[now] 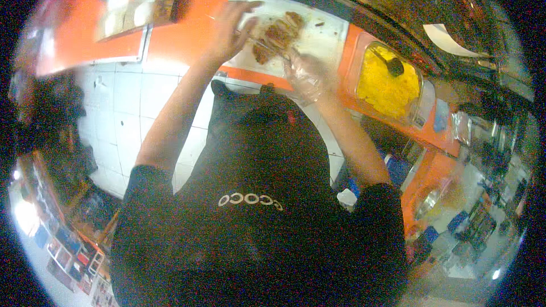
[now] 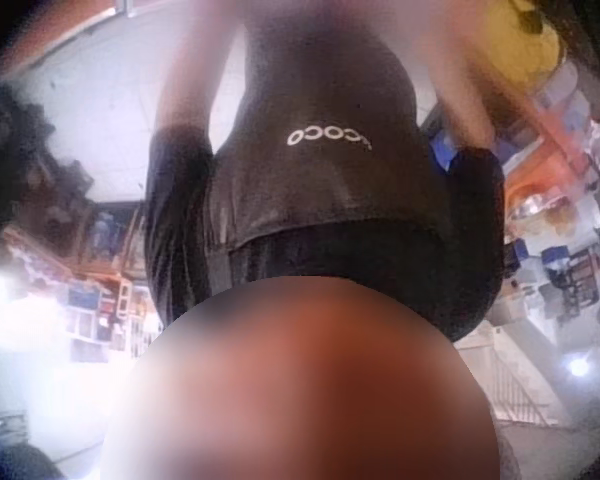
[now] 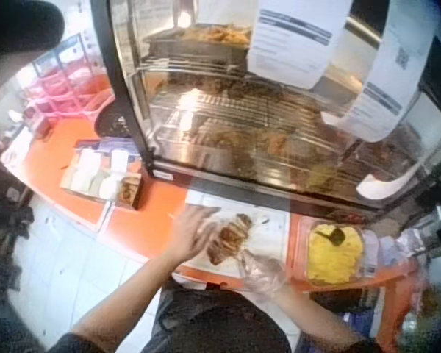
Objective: The person assembles multiple food orders at a fast-food counter. They open cardboard containers, cut fried chicken pieces with a knife, scoop yellow rice into the containers, and place the completed orders on the counter. The person also handles receipts and packaging materials throughout the process.
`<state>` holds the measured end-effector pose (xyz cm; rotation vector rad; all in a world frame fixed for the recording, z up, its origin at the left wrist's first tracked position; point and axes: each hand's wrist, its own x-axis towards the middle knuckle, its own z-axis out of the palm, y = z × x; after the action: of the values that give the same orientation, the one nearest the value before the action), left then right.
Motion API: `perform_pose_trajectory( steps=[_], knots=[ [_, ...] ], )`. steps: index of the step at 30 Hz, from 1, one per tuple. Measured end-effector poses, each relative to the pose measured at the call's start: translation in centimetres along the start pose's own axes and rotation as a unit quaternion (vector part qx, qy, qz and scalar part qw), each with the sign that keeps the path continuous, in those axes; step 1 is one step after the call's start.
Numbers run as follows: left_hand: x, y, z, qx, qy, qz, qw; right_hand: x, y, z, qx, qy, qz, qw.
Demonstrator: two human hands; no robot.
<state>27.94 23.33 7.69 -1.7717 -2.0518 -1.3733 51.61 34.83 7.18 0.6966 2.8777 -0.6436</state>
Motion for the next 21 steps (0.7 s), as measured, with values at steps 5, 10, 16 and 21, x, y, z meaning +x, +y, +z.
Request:
perform_pose_trajectory(
  steps=[5, 10, 16, 21],
  knots=[
    [-4.7, 3.6, -4.1, -0.051, 0.115, -0.138, 0.982, 4.6, 4.7, -5.1, -0.055, 0.045, -0.020, 0.997],
    [-10.0, 5.3, -5.0, -0.060, 0.053, -0.234, 0.969, 10.3, 6.9, -6.0, -0.100, 0.003, -0.046, 0.994],
    [-14.5, 5.9, -6.1, -0.040, 0.073, -0.312, 0.947, 5.9, -2.2, -1.9, -0.039, 0.116, -0.025, 0.992],
    [-14.9, 5.1, -6.9, -0.053, 0.088, -0.342, 0.934, 6.5, -5.5, 0.4, -0.027, 0.107, 0.059, 0.992]
  ],
)
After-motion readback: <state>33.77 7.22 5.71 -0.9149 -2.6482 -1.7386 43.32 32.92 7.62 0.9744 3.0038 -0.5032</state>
